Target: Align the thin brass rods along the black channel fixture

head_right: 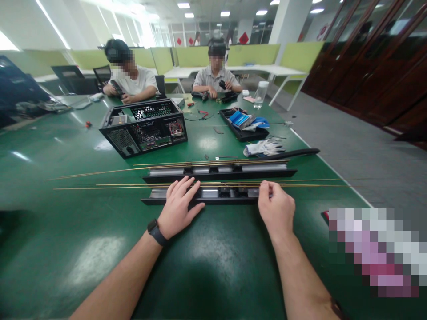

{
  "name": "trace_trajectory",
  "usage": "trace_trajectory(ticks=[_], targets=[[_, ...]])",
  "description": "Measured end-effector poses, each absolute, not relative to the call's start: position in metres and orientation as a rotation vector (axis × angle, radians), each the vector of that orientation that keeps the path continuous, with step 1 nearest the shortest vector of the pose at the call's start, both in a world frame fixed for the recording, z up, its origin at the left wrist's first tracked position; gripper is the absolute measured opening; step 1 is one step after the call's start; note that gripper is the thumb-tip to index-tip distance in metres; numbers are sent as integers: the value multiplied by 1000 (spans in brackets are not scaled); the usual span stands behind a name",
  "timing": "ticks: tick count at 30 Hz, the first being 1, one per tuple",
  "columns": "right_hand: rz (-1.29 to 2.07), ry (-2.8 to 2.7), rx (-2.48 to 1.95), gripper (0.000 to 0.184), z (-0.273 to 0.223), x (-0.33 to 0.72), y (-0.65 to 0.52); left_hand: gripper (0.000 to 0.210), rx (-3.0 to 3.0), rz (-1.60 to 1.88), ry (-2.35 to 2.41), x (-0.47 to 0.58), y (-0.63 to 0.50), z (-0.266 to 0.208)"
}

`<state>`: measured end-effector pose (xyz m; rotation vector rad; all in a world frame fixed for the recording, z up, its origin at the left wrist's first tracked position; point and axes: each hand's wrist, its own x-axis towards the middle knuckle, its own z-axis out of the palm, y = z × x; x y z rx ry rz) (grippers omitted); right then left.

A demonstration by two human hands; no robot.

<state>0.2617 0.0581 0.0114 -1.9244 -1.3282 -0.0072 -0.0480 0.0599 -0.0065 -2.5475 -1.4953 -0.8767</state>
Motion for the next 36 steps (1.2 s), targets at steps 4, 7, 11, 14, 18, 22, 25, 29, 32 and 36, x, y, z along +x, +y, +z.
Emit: trace_trajectory(ticks=[4, 7, 11, 14, 18, 22, 25, 29, 32, 36], targets=[[27, -1297, -1916, 47, 14, 263, 57, 61, -2545, -880, -1495, -48, 60, -7], [106, -1377, -1817, 47, 15, 255, 55, 60, -2547, -878, -1491, -48, 60, -6], [138, -1477, -1771, 46, 14, 250, 55, 61, -2550, -880, -1492, -47, 60, -6], [60, -1430, -1848, 48, 12, 256, 57, 62, -2551, -884, -1496, -47, 60, -7], [-38, -1319, -1941, 49, 10, 264, 59, 62, -2552, -889, -1493, -47, 61, -7], [35, -1334, -1894, 48, 12, 260, 58, 61, -2548, -891, -1491, -47, 61, -7], [116, -1396, -1815, 48, 13, 254, 56, 60, -2543, -885, -1488, -48, 61, -7], [73, -1377, -1880, 50, 12, 256, 57, 60, -2544, -887, -1483, -48, 61, -7], [0, -1310, -1963, 52, 12, 262, 59, 60, -2544, -894, -1490, -48, 61, -7], [-15, -1291, -1937, 50, 13, 263, 58, 60, -2547, -891, -1487, -48, 61, -7]])
